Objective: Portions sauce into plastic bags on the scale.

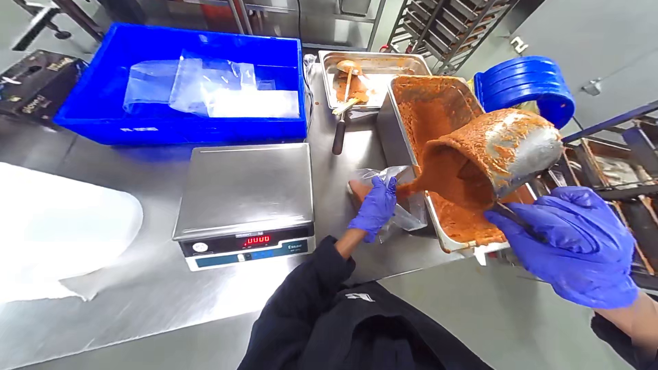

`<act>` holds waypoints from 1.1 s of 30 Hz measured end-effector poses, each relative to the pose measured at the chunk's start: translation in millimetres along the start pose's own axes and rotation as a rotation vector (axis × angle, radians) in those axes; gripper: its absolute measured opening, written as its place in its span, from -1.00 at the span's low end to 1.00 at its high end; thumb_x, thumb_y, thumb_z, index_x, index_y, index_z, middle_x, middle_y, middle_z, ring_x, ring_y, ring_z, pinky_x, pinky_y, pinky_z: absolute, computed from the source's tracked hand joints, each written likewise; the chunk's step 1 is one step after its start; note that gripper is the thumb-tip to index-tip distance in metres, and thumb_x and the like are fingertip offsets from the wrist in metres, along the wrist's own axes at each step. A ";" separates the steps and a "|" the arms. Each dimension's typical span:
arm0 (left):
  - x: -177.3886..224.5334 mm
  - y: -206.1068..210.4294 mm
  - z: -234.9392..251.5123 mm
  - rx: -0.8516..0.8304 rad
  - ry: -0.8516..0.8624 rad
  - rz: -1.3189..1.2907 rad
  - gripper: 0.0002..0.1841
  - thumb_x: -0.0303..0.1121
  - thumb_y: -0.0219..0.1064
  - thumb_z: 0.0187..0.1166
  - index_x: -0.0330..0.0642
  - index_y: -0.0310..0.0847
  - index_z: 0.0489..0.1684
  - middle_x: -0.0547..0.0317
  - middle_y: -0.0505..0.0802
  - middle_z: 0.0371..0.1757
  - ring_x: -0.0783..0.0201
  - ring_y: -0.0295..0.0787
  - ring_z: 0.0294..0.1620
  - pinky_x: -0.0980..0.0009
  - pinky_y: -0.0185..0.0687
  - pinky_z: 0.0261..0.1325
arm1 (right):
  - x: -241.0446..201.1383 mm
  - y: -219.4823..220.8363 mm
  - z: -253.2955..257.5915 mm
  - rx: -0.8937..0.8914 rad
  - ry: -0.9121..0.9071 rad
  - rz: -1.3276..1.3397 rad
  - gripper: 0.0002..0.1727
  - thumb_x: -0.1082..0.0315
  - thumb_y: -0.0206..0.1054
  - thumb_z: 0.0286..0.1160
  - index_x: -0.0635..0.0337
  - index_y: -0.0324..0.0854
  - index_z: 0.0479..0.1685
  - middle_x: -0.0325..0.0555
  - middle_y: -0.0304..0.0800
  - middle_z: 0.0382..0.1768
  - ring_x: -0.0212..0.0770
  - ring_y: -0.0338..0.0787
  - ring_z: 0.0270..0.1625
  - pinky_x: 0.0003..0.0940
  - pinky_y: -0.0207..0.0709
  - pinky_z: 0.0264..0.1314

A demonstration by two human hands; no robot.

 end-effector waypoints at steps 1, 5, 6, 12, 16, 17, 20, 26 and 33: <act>-1.0 -1.2 0.3 -0.008 0.001 -0.003 -0.39 -0.07 -0.26 0.93 -0.50 0.13 0.64 -0.38 0.71 0.23 -0.08 0.82 0.10 0.02 0.70 0.22 | 2.1 2.2 -0.1 -0.004 0.024 0.024 -0.70 0.23 0.37 0.58 0.27 0.61 -0.45 -0.05 0.46 -0.66 -0.21 0.48 -0.42 -0.36 0.29 0.14; -6.5 -3.5 -0.5 -0.023 0.036 -0.059 -0.39 -0.08 -0.28 0.93 -0.48 0.11 0.66 -0.38 0.69 0.23 -0.04 0.81 0.09 0.05 0.71 0.19 | 17.2 11.7 -5.8 0.013 0.161 0.125 -0.69 0.23 0.44 0.47 0.30 0.71 -0.51 -0.06 0.60 -0.62 -0.33 0.54 -0.36 -0.45 0.28 0.18; -8.0 -3.8 -0.9 -0.020 0.045 -0.077 -0.40 -0.09 -0.27 0.93 -0.49 0.12 0.65 -0.37 0.70 0.22 -0.03 0.81 0.06 0.06 0.72 0.17 | 21.5 14.4 -8.1 0.019 0.192 0.149 -0.69 0.23 0.46 0.46 0.31 0.72 -0.51 -0.06 0.65 -0.59 -0.37 0.56 -0.33 -0.48 0.27 0.20; -13.2 -6.5 -2.1 -0.024 0.056 -0.116 -0.39 -0.07 -0.28 0.93 -0.48 0.16 0.63 -0.34 0.70 0.21 0.01 0.80 0.04 0.08 0.72 0.15 | 31.3 23.8 -14.3 0.023 0.243 0.196 -0.70 0.23 0.48 0.41 0.31 0.76 -0.50 -0.07 0.74 -0.55 -0.45 0.59 -0.29 -0.52 0.28 0.22; -17.1 -10.5 -4.4 -0.022 0.035 -0.119 -0.41 -0.07 -0.31 0.93 -0.43 0.20 0.61 -0.29 0.70 0.17 0.07 0.79 -0.08 0.13 0.73 0.04 | 17.9 26.5 -18.2 0.016 0.086 0.148 -0.72 0.24 0.43 0.53 0.28 0.66 -0.43 -0.05 0.55 -0.61 -0.27 0.52 -0.36 -0.43 0.28 0.19; -18.5 -11.6 -5.1 -0.019 0.032 -0.128 -0.40 -0.07 -0.32 0.93 -0.44 0.19 0.62 -0.29 0.70 0.17 0.08 0.78 -0.08 0.14 0.74 0.03 | 12.1 29.9 -20.9 0.010 0.013 0.105 -0.74 0.24 0.39 0.59 0.25 0.62 -0.38 -0.05 0.50 -0.61 -0.19 0.50 -0.39 -0.37 0.30 0.17; -22.2 -16.8 -7.5 -0.018 0.026 -0.110 -0.41 -0.10 -0.33 0.94 -0.44 0.18 0.65 -0.35 0.64 0.32 0.05 0.79 0.05 0.15 0.72 0.15 | -1.6 53.3 -38.2 -0.028 -0.197 -0.007 -0.76 0.25 0.23 0.72 0.18 0.55 -0.32 -0.10 0.39 -0.65 -0.11 0.43 -0.50 -0.29 0.36 0.08; -30.4 -25.6 -13.5 -0.010 0.051 -0.133 -0.43 -0.15 -0.32 0.94 -0.44 0.17 0.67 -0.37 0.56 0.43 0.05 0.75 0.14 0.18 0.71 0.19 | -9.9 80.7 -56.8 -0.011 -0.354 -0.051 -0.84 0.32 0.14 0.75 0.19 0.52 -0.16 -0.12 0.37 -0.62 -0.13 0.43 -0.48 -0.29 0.38 0.11; -33.5 -27.1 -17.7 -0.026 0.092 -0.027 -0.44 -0.23 -0.28 0.93 -0.41 0.09 0.78 -0.48 0.36 0.66 -0.18 0.48 0.58 0.06 0.43 0.58 | -18.9 61.3 -54.6 0.041 -0.371 -0.097 -0.85 0.31 0.24 0.70 0.20 0.55 -0.20 -0.17 0.36 -0.56 -0.21 0.41 -0.39 -0.42 0.26 0.34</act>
Point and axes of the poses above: each hand's wrist, its own z-axis towards the middle knuckle, its own y-axis out of the palm, x = y × z, the point moved 8 cm from there along z, towards the middle knuckle
